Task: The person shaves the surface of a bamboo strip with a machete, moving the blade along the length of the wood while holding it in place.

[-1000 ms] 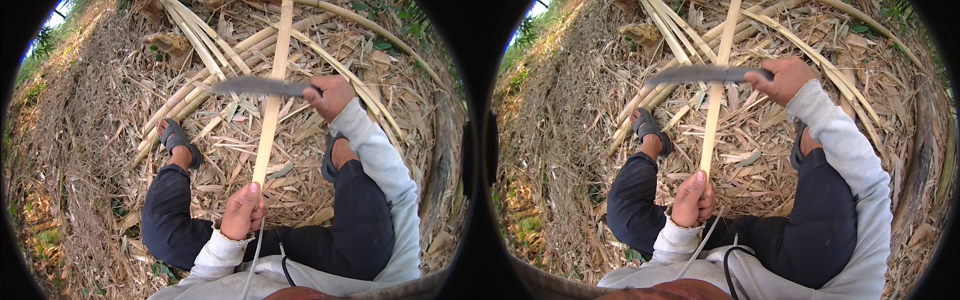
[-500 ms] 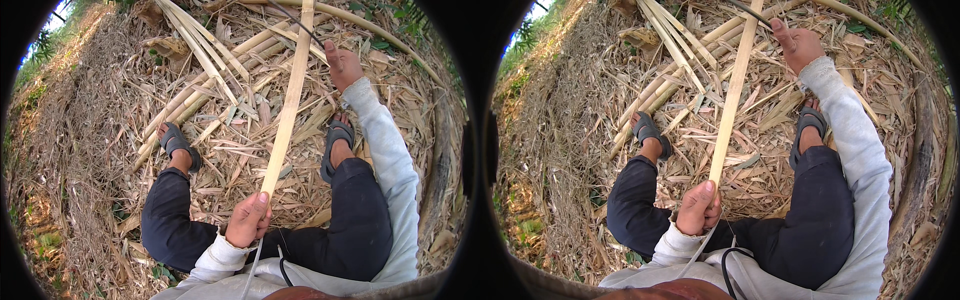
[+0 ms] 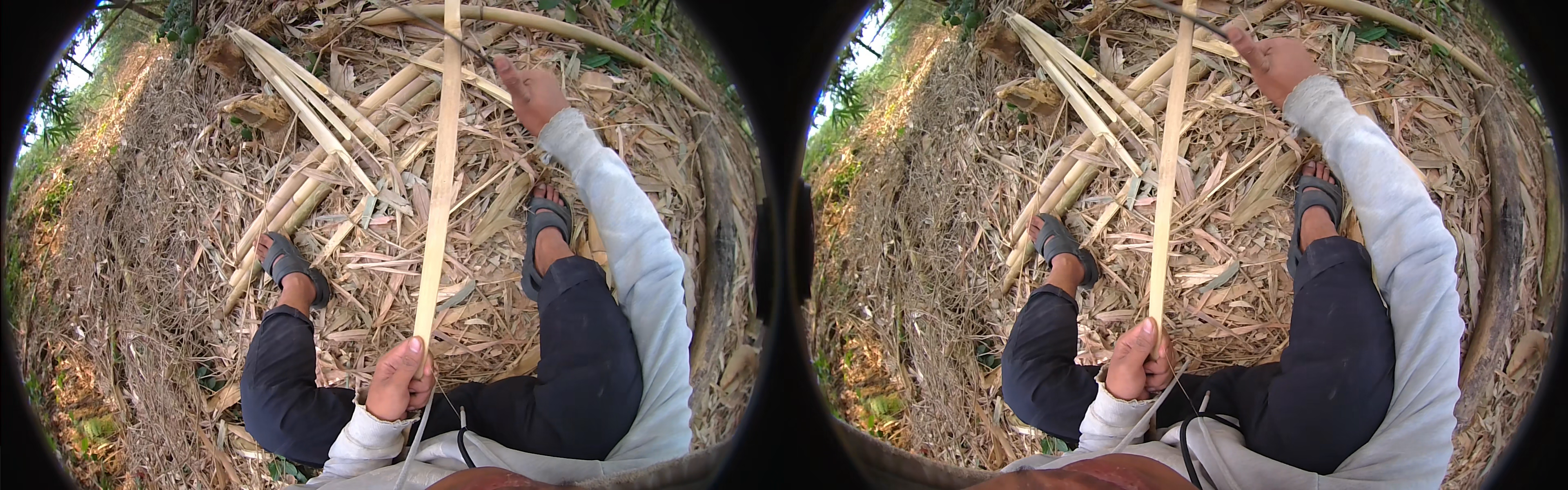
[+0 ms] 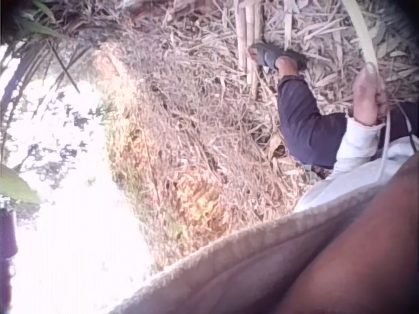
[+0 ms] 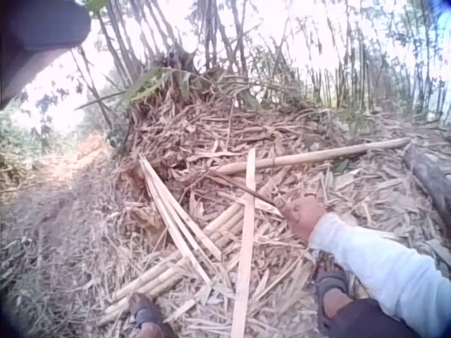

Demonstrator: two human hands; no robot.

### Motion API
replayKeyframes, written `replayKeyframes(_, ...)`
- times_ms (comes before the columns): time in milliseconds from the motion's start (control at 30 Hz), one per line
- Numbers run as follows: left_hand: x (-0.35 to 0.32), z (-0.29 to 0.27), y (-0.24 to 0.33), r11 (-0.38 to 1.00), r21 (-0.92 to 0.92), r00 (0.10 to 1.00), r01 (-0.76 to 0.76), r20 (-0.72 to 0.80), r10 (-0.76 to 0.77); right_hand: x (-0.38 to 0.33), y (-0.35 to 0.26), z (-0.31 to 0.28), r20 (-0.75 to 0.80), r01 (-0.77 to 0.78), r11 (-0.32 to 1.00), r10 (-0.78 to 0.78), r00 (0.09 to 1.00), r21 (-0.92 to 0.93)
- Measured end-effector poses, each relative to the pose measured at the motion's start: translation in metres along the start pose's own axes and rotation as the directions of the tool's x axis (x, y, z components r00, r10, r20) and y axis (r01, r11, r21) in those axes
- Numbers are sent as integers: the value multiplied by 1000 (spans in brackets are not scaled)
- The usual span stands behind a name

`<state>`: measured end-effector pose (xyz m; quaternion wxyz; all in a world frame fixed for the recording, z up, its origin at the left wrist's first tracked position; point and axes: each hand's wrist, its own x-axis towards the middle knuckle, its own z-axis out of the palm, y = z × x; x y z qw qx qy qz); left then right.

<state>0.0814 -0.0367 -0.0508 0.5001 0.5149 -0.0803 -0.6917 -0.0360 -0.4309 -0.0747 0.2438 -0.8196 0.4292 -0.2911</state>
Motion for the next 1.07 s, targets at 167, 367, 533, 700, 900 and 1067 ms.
replayKeyframes(167,2,0,2,1000,20,997,2,-73,-1,-38,-28,15,196,10,993,-34,980,120)
replayKeyframes(367,11,9,-1,988,152,986,8,-164,17,-58,-56,26,435,-326,849,130,891,415)
replayKeyframes(533,15,8,-5,975,220,990,-37,-122,65,-65,-55,25,577,-474,719,124,808,509)
replayKeyframes(700,12,8,-1,933,345,991,-102,-50,127,-62,-61,17,648,-618,444,105,754,648)
replayKeyframes(900,7,-5,-4,929,356,994,-103,-1,111,-40,-50,7,453,-465,397,130,882,791)
replayKeyframes(1067,5,-4,2,948,316,999,24,32,-36,-3,-32,0,254,-315,342,211,944,885)
